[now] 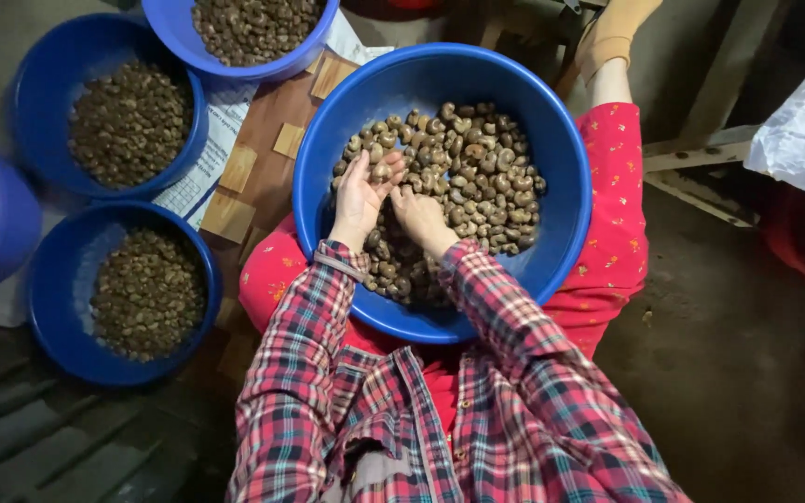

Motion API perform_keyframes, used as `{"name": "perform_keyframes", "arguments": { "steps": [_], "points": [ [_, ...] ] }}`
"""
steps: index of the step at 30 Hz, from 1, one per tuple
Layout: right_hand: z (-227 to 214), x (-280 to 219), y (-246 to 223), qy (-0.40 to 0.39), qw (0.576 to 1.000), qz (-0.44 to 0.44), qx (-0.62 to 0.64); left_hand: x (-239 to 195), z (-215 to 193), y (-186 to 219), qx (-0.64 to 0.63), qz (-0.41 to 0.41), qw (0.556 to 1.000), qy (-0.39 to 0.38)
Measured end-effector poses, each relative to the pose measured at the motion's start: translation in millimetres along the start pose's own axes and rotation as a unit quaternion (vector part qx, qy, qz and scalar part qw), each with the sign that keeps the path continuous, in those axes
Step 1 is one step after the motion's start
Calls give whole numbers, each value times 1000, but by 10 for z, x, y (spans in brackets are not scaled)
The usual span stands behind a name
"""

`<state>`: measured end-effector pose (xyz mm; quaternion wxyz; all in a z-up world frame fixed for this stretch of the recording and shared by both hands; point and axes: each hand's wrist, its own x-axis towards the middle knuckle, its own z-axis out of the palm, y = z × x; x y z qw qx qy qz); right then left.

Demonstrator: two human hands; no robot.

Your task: The person sits cross-legged and sorts cashew nuts in a blue basin, picking out unwanted pieces and tossing them aside. They use both hands to sift through the nuts and occasionally use a small knife to trim or cut individual pieces.

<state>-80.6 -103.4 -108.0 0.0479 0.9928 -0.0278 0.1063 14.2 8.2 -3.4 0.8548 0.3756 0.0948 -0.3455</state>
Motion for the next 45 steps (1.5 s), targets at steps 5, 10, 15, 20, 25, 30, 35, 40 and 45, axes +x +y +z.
{"name": "perform_keyframes", "arguments": {
  "steps": [5,10,15,20,25,30,35,40,45],
  "points": [
    [-744,-25,645,-238,881,98,396,41,32,-29,7,11,1000,-14],
    [-1354,-67,1297,-262,817,156,489,0,73,-41,-1,11,1000,-25],
    [118,-47,1788,-200,939,265,90,1,65,-50,7,13,1000,-15],
    [-63,-38,589,-159,983,78,46,40,47,-54,17,37,999,-4],
    [-944,95,311,-253,858,-7,447,27,30,-25,19,66,997,37],
    [-984,479,839,-61,801,128,582,48,12,30,-7,93,991,91],
    [139,1223,1239,-154,921,209,291,87,14,7,-14,99,990,97],
    [585,1458,805,-43,998,34,27,94,9,8,-18,100,989,109],
    [954,1752,807,-268,949,111,124,86,21,-4,-21,88,990,107]
  ]
}}
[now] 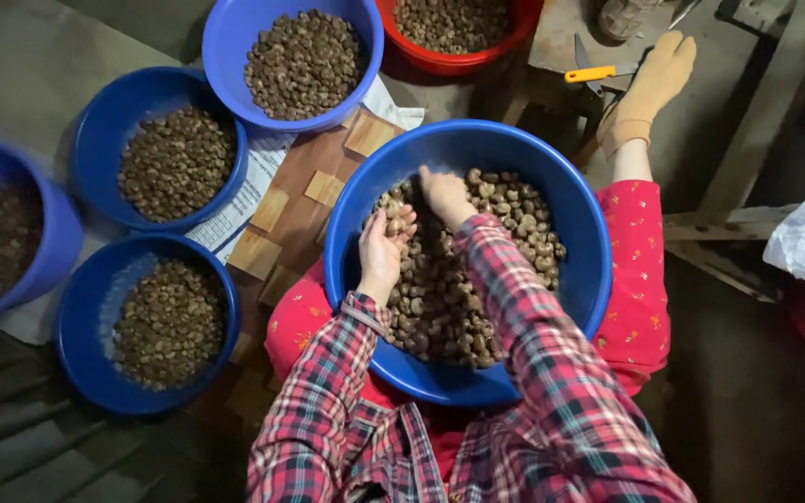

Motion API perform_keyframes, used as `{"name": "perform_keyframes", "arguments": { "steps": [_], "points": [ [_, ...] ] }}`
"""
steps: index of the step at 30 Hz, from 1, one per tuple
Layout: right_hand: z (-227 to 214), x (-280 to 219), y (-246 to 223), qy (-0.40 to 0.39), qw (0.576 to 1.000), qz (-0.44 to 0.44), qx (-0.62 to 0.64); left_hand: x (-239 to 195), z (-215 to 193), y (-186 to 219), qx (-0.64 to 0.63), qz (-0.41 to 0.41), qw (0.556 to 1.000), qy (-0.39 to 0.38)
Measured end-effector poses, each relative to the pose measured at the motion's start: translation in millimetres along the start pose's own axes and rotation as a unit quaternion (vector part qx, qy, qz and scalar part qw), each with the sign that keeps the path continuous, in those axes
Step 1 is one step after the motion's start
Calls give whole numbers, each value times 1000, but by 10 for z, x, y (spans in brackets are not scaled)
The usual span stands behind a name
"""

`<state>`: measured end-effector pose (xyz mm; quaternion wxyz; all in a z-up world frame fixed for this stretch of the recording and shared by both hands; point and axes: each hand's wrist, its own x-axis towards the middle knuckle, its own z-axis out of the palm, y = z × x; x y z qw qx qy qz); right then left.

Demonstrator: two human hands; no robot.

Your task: The person sits cross-legged and sorts cashew nuts in a blue basin, picking out unwanted pieces and tossing them aside. They use both hands to sift through the nuts and occasionally use a small knife to trim or cut individual pieces.

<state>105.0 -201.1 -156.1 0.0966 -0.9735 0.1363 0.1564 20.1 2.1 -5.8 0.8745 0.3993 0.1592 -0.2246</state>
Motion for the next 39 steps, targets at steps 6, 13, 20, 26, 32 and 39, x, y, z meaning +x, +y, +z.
{"name": "perform_keyframes", "arguments": {
  "steps": [6,13,20,26,32,39],
  "points": [
    [-1144,-1441,520,-12,539,-36,842,1,48,12,-26,9,1000,-5],
    [-1107,-1389,740,82,570,32,817,-29,71,-28,-31,-5,999,-31],
    [-170,-374,143,136,988,38,61,-64,98,55,-6,17,1000,14],
    [-492,-662,249,116,952,33,283,-68,117,55,-1,13,1000,25],
    [-2295,-2936,885,218,628,248,705,-27,108,-77,10,-28,999,-17],
    [-452,-4948,3119,425,298,311,796,-171,129,-49,38,-52,995,-78]
  ]
}}
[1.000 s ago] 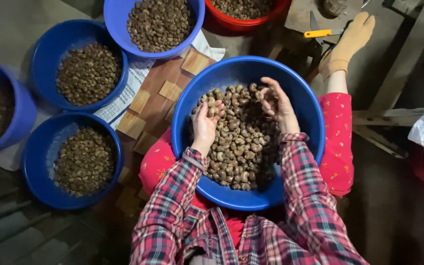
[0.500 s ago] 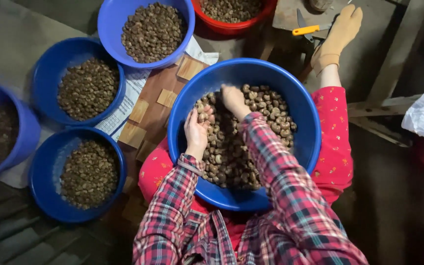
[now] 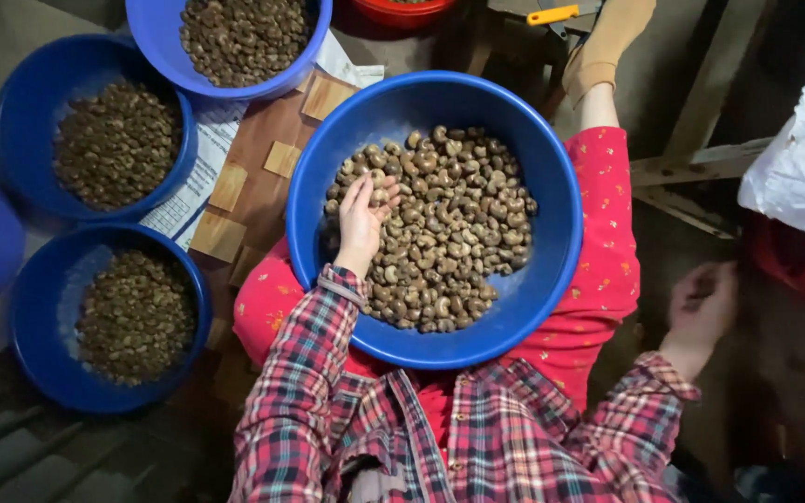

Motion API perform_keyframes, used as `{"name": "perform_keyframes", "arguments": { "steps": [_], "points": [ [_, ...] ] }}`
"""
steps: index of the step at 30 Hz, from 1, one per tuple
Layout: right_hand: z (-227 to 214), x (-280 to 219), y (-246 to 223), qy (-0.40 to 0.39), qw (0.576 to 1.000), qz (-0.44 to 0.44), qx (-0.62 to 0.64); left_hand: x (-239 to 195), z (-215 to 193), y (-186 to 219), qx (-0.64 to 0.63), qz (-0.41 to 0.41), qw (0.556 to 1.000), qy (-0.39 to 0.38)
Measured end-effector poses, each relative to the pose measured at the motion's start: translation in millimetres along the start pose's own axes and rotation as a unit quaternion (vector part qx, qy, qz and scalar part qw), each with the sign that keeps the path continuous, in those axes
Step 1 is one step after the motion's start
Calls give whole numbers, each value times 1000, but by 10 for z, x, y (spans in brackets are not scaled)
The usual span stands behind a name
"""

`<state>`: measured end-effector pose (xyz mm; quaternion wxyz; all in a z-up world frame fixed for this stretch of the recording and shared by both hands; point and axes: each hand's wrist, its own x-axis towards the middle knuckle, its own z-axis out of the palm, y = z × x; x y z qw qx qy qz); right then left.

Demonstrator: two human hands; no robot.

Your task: The person sits cross-legged and sorts cashew nuts in a blue basin, picking out unwanted pieces and tossing them aside. They use both hands to sift through the nuts and occasionally use a small knife to trim or cut individual pieces.

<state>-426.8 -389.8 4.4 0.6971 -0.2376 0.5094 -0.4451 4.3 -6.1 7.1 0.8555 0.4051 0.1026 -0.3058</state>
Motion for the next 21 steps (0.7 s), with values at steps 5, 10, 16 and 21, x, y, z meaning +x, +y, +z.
{"name": "perform_keyframes", "arguments": {
  "steps": [5,10,16,21],
  "points": [
    [-270,-36,194,10,991,-100,-88,197,-338,-247,22,26,999,29],
    [-308,19,341,22,956,-231,-179,71,-223,-111,31,31,999,13],
    [148,-54,512,28,894,-356,-270,-90,-75,-114,68,30,995,-61],
    [1907,-1447,779,-313,704,-470,-431,-152,-67,-187,410,139,899,-66]
  ]
}}
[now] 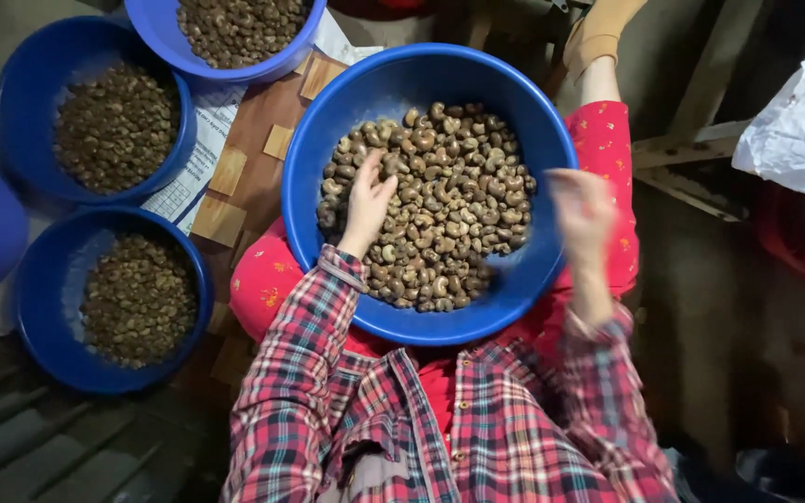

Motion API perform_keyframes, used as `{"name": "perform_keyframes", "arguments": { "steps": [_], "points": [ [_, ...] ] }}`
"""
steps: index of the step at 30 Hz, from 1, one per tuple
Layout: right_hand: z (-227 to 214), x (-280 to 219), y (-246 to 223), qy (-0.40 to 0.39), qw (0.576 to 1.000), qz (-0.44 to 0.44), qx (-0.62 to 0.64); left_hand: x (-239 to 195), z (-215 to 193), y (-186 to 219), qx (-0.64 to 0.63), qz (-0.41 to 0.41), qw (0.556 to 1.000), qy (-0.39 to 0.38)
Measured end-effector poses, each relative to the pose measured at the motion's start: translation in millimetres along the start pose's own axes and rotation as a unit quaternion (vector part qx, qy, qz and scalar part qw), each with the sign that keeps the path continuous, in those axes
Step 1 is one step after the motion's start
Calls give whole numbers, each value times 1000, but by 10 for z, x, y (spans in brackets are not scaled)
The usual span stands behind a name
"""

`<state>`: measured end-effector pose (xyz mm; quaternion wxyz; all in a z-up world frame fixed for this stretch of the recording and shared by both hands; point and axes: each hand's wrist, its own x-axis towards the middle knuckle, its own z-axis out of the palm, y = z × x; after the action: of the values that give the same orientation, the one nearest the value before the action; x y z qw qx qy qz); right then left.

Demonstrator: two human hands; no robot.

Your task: The person sits cross-legged and sorts cashew nuts in a blue basin, picking out unwanted pieces and tossing them aside. They use both hands to sift through the nuts and occasionally use a small knife to trim or cut individual pieces.

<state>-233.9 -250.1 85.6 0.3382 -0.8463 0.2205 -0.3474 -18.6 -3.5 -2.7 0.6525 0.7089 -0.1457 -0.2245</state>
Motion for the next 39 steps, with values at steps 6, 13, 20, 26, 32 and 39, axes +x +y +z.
{"name": "perform_keyframes", "arguments": {
  "steps": [6,13,20,26,32,39],
  "points": [
    [1908,-123,918,-192,908,-166,-332,-75,15,-1054,418,182,880,-137],
    [2119,-144,714,-120,873,-271,-388,-105,156,-1171,615,269,732,-117],
    [2283,-78,907,-199,894,-163,-367,-152,160,-822,613,317,720,-78],
    [1527,152,356,-106,894,291,323,9,-9,-373,324,129,937,-24],
    [1270,244,206,-50,758,404,510,178,-129,-165,-275,-91,954,77],
    [2304,-611,214,-382,884,-127,-237,160,-199,-196,-352,-54,933,55]
  ]
}}
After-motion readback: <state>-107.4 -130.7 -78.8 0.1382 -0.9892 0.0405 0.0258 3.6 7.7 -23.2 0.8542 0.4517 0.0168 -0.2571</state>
